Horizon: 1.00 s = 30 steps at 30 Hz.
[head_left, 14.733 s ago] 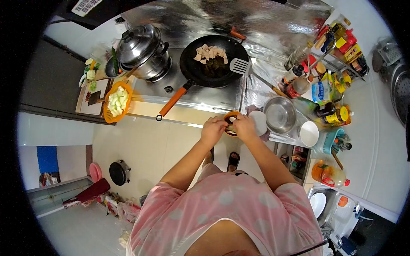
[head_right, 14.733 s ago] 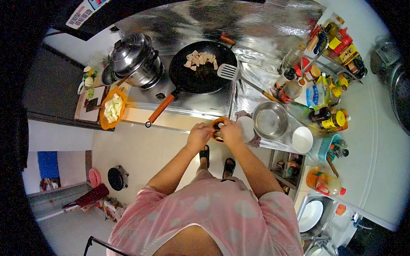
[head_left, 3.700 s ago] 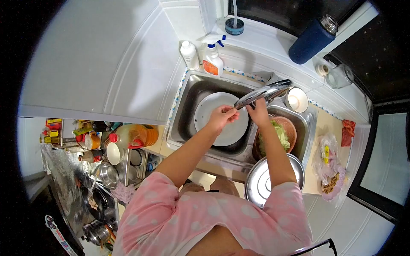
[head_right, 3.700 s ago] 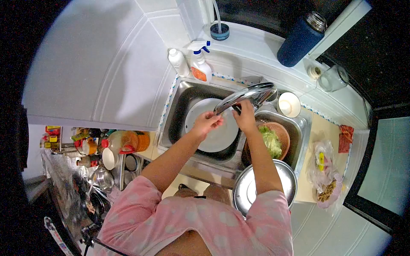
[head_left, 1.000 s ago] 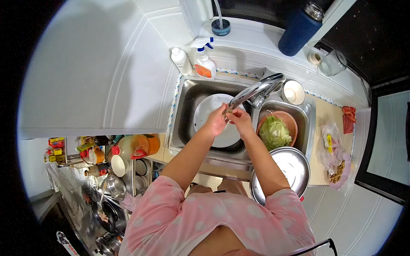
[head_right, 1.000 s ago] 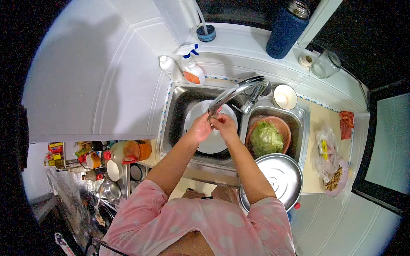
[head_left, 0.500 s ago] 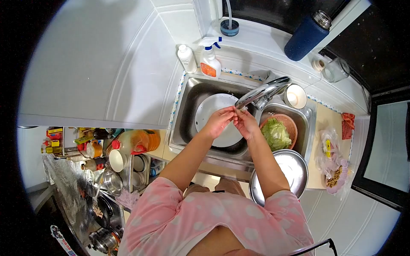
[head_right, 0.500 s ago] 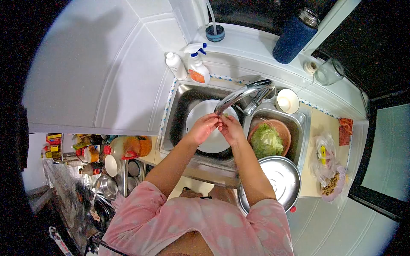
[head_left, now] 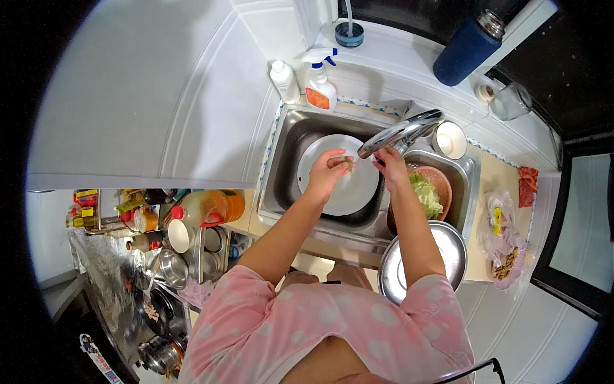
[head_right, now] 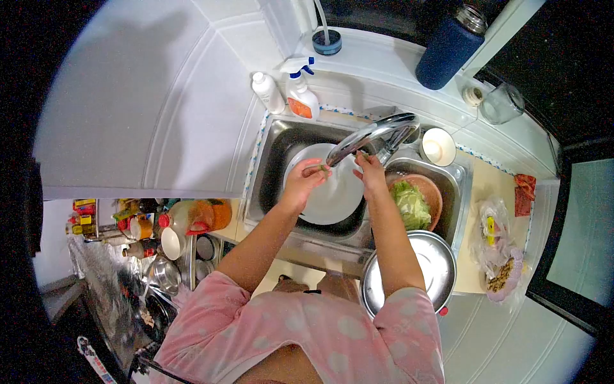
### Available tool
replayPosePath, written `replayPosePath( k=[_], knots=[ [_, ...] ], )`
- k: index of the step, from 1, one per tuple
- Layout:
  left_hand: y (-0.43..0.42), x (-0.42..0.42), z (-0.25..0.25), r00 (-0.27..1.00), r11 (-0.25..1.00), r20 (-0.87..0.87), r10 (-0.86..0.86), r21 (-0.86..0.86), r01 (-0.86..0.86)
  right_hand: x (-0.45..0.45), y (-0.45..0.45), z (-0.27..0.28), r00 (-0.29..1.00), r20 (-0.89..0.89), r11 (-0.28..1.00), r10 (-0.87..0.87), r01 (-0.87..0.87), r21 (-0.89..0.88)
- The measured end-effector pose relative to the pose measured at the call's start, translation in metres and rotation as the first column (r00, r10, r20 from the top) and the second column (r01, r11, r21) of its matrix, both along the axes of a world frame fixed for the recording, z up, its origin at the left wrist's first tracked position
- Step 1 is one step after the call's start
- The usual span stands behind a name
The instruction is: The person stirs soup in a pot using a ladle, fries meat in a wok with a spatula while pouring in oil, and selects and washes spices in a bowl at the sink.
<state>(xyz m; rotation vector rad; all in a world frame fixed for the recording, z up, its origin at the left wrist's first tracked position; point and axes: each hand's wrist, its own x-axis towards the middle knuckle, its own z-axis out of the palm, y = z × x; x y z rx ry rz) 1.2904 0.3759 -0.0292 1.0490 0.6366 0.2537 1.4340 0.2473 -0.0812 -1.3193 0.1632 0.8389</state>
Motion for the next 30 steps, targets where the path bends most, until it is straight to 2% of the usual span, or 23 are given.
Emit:
replayPosePath(
  k=[2, 5, 8, 11, 14, 20, 23, 26, 30],
  knots=[
    [-0.001, -0.001, -0.001, 0.998, 0.999, 0.052, -0.019, 0.047, 0.017, -0.008, -0.002, 0.011, 1.000, -0.025, 0.999, -0.011, 0.012, 0.044],
    [-0.003, 0.001, -0.013, 0.993, 0.994, 0.113, -0.033, 0.108, 0.021, -0.018, -0.010, 0.016, 0.990, 0.028, 0.986, 0.141, -0.143, 0.091],
    [-0.006, 0.003, -0.008, 0.999, 0.990, 0.016, -0.037, 0.139, 0.034, -0.033, -0.011, 0.035, 0.970, 0.041, 0.969, 0.239, -0.241, 0.061],
    [-0.010, 0.002, 0.003, 1.000, 0.986, 0.016, -0.014, 0.168, 0.011, -0.047, -0.014, 0.055, 0.977, 0.083, 0.965, 0.194, -0.206, 0.165],
    [-0.010, -0.002, 0.008, 0.999, 0.975, 0.035, -0.022, 0.223, 0.014, -0.055, -0.018, 0.067, 0.971, 0.069, 0.953, 0.229, -0.238, 0.185],
    [-0.019, -0.015, 0.050, 0.999, 0.950, 0.053, -0.005, 0.312, -0.012, -0.075, -0.023, 0.099, 0.960, -0.075, 0.930, 0.268, -0.238, 0.280],
    [-0.018, -0.025, 0.054, 0.998, 0.943, 0.037, -0.051, 0.330, 0.036, -0.081, -0.026, 0.103, 0.943, 0.025, 0.901, 0.332, -0.325, 0.288],
    [-0.020, -0.035, 0.072, 0.997, 0.989, 0.068, -0.033, 0.145, 0.023, -0.087, -0.025, 0.106, 0.943, 0.002, 0.892, 0.333, -0.315, 0.325],
    [-0.018, -0.051, 0.079, 0.997, 0.988, 0.076, -0.023, 0.156, 0.011, -0.097, -0.023, 0.118, 0.936, -0.014, 0.877, 0.352, -0.324, 0.355]
  ],
)
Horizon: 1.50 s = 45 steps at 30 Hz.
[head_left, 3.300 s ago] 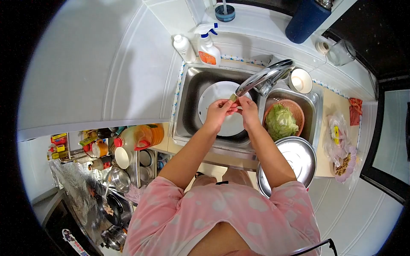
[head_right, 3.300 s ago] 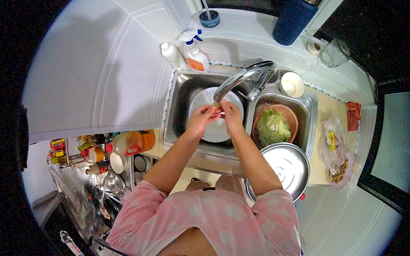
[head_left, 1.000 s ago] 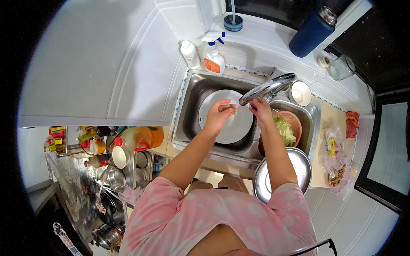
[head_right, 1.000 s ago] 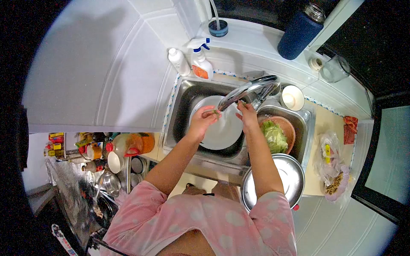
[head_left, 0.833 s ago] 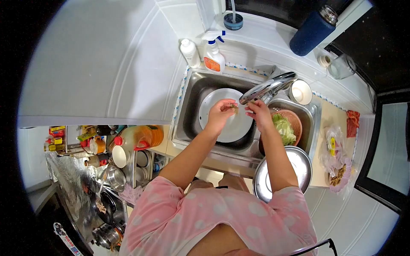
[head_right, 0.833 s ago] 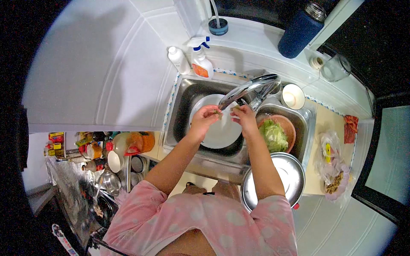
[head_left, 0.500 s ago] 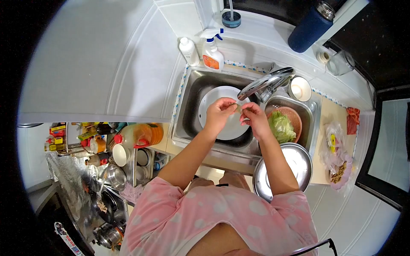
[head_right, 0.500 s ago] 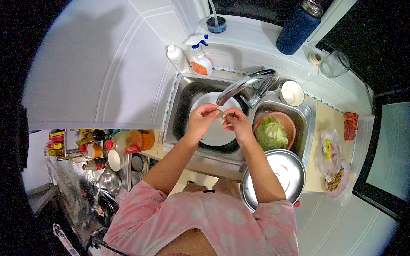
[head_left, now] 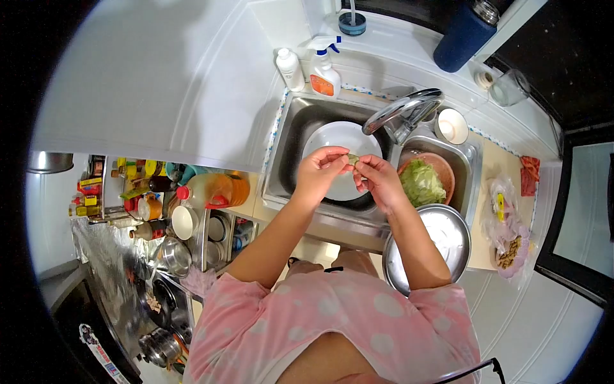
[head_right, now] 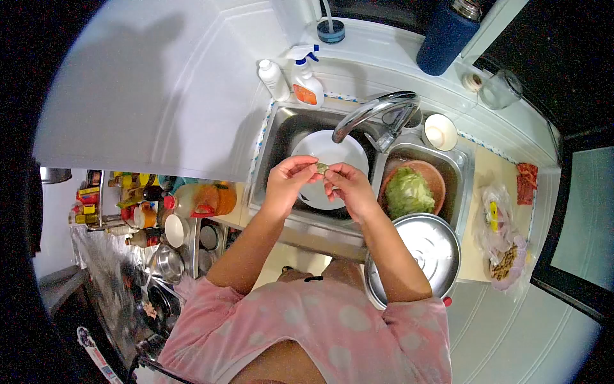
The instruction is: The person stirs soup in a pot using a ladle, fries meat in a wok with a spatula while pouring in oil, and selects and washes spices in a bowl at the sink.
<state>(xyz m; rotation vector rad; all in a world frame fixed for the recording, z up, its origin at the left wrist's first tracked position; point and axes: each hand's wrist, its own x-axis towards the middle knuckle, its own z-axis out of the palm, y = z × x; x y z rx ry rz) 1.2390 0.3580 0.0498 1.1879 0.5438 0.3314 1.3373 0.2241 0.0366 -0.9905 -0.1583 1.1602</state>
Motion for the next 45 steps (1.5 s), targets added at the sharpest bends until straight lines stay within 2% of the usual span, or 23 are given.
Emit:
replayPosePath(
  k=[11, 17, 24, 30, 33, 35, 38, 42, 45],
  knots=[
    [0.010, -0.041, 0.007, 0.995, 0.996, 0.057, 0.079, 0.027, -0.081, -0.028, 0.016, 0.020, 0.997, 0.009, 0.997, 0.076, -0.076, 0.016],
    [0.007, -0.067, 0.014, 0.986, 0.989, 0.111, 0.121, 0.067, -0.129, -0.048, 0.030, 0.021, 0.976, 0.140, 0.985, 0.166, -0.159, -0.060],
    [0.028, -0.132, 0.018, 0.975, 0.977, 0.067, 0.210, -0.045, -0.207, -0.100, 0.053, 0.035, 0.959, 0.092, 0.963, 0.268, -0.265, -0.037],
    [0.042, -0.226, 0.028, 0.937, 0.941, 0.097, 0.335, -0.075, -0.329, -0.184, 0.078, 0.051, 0.935, 0.062, 0.937, 0.350, -0.350, -0.010],
    [0.053, -0.288, 0.028, 0.897, 0.914, 0.188, 0.400, -0.011, -0.405, -0.239, 0.097, 0.057, 0.906, 0.100, 0.911, 0.412, -0.413, -0.014],
    [0.061, -0.331, 0.021, 0.891, 0.901, 0.179, 0.418, 0.044, -0.431, -0.279, 0.113, 0.057, 0.871, 0.162, 0.885, 0.465, -0.463, -0.052],
    [0.065, -0.401, 0.017, 0.887, 0.882, 0.173, 0.429, 0.129, -0.452, -0.344, 0.138, 0.055, 0.786, 0.275, 0.833, 0.553, -0.526, -0.171],
    [0.066, -0.501, 0.023, 0.828, 0.824, 0.064, 0.557, 0.087, -0.560, -0.429, 0.171, 0.038, 0.633, 0.364, 0.712, 0.684, -0.687, -0.144],
    [0.074, -0.571, -0.007, 0.715, 0.713, 0.032, 0.698, 0.060, -0.698, -0.492, 0.192, 0.029, 0.527, 0.369, 0.613, 0.766, -0.772, -0.168]
  ],
)
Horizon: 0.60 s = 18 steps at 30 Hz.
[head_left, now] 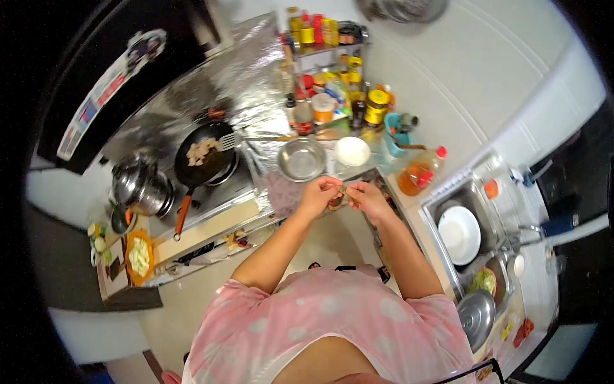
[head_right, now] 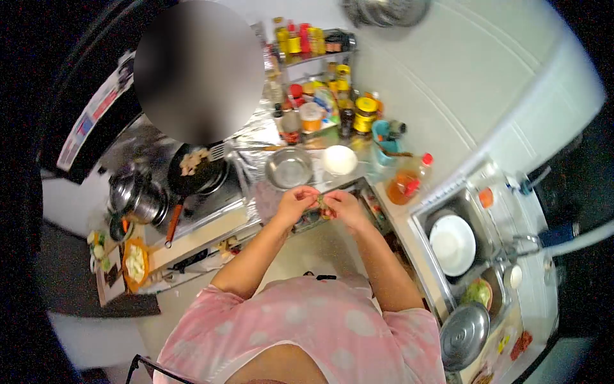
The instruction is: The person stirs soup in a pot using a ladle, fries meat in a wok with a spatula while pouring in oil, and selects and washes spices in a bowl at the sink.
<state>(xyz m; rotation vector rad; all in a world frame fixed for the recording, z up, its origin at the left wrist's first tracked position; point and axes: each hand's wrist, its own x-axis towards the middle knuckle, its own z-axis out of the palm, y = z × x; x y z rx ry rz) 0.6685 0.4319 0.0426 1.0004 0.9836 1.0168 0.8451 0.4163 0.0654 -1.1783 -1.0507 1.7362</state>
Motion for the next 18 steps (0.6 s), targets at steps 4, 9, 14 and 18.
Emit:
replayPosePath(
  k=[4, 9, 14, 18],
  knots=[
    [-0.010, -0.078, -0.011, 0.978, 0.989, -0.149, 0.147, 0.013, -0.147, -0.072, 0.026, -0.022, 0.980, 0.064, 0.982, 0.191, -0.189, -0.028],
    [-0.023, -0.155, -0.058, 0.923, 0.942, -0.191, 0.335, 0.084, -0.324, -0.127, 0.047, -0.051, 0.956, 0.125, 0.964, 0.267, -0.265, -0.036],
    [-0.040, -0.196, -0.082, 0.814, 0.862, -0.299, 0.498, 0.066, -0.503, -0.148, 0.077, -0.075, 0.939, 0.145, 0.947, 0.312, -0.294, -0.129],
    [-0.040, -0.217, -0.102, 0.762, 0.816, -0.330, 0.557, 0.050, -0.575, -0.151, 0.107, -0.081, 0.946, 0.145, 0.949, 0.292, -0.267, -0.168]
  ],
)
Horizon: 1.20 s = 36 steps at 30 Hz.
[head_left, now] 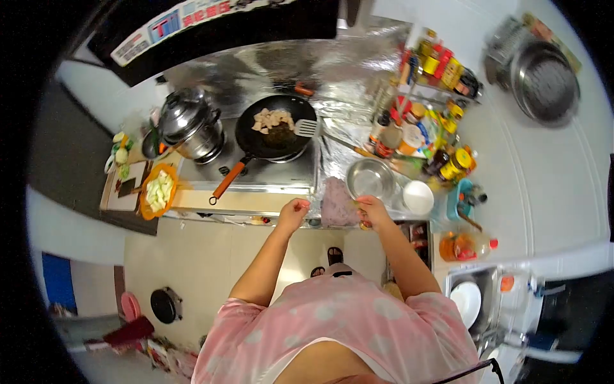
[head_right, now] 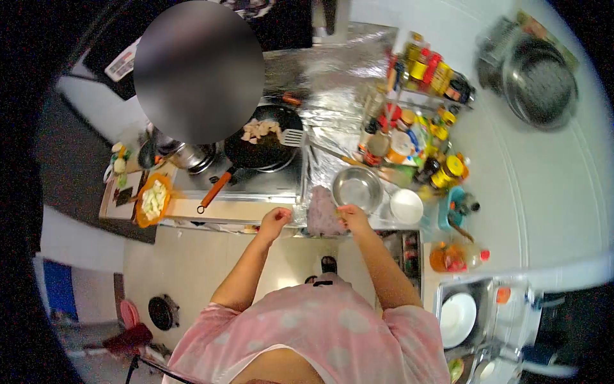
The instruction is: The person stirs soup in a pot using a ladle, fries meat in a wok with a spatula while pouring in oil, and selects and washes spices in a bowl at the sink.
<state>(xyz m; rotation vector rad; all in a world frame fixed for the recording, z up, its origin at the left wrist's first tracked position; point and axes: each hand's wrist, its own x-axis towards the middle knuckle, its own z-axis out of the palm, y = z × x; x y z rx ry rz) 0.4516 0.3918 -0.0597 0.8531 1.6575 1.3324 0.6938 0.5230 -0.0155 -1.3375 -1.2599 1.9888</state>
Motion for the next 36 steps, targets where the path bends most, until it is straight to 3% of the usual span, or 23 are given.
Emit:
replayPosePath(
  k=[3, 6, 10, 14, 15, 18, 20, 22, 24, 27, 30, 32, 33, 36],
  knots=[
    [0.003, -0.013, 0.004, 0.900, 0.999, -0.434, -0.032, -0.046, 0.014, 0.000, 0.033, -0.011, 0.999, -0.026, 1.000, -0.021, 0.021, -0.019],
    [0.012, -0.017, 0.027, 0.904, 0.991, -0.427, 0.036, -0.098, -0.086, -0.003, 0.068, -0.026, 0.998, -0.028, 0.998, -0.054, 0.053, -0.013],
    [0.030, -0.020, 0.046, 0.898, 0.988, -0.431, 0.092, -0.072, -0.136, -0.014, 0.107, -0.047, 0.998, 0.046, 0.934, -0.046, 0.026, 0.356],
    [0.037, -0.028, 0.043, 0.889, 0.988, -0.437, 0.136, -0.001, -0.152, -0.025, 0.132, -0.064, 0.992, 0.113, 0.861, -0.056, -0.009, 0.509],
    [0.037, -0.031, 0.043, 0.889, 0.988, -0.437, 0.138, -0.002, -0.154, -0.024, 0.136, -0.071, 0.990, 0.132, 0.826, -0.054, -0.030, 0.563],
    [0.042, -0.045, 0.033, 0.892, 0.987, -0.425, 0.154, 0.017, -0.162, -0.022, 0.139, -0.090, 0.921, 0.385, 0.514, -0.051, -0.306, 0.801],
    [0.042, -0.054, 0.024, 0.904, 0.988, -0.401, 0.150, 0.024, -0.154, -0.018, 0.128, -0.088, 0.777, 0.609, 0.342, -0.158, -0.535, 0.772],
    [0.045, -0.060, 0.028, 0.921, 0.991, -0.367, 0.130, 0.030, -0.128, -0.022, 0.119, -0.066, 0.674, 0.707, 0.339, -0.212, -0.628, 0.701],
    [0.044, -0.068, 0.039, 0.933, 0.998, -0.354, 0.064, 0.041, -0.053, -0.031, 0.112, -0.043, 0.658, 0.732, 0.496, -0.179, -0.582, 0.644],
    [0.043, -0.091, 0.040, 0.928, 0.996, -0.371, -0.018, 0.075, 0.049, -0.040, 0.107, -0.048, 0.736, 0.667, 0.686, -0.121, -0.423, 0.591],
    [0.037, -0.114, 0.043, 0.909, 0.992, -0.408, -0.083, 0.050, 0.113, -0.060, 0.076, -0.035, 0.723, 0.625, 0.314, -0.295, -0.544, 0.778],
    [0.033, -0.130, 0.049, 0.861, 0.984, -0.493, -0.126, 0.048, 0.171, -0.074, 0.059, -0.040, 0.690, 0.641, 0.383, -0.337, -0.522, 0.762],
    [0.031, -0.135, 0.051, 0.888, 0.978, -0.414, -0.201, -0.033, 0.206, -0.080, 0.055, -0.037, 0.683, 0.647, 0.412, -0.339, -0.511, 0.755],
    [0.027, -0.142, 0.043, 0.840, 0.964, -0.493, -0.227, 0.006, 0.264, -0.087, 0.059, -0.020, 0.680, 0.649, 0.502, -0.341, -0.452, 0.737]
  ],
)
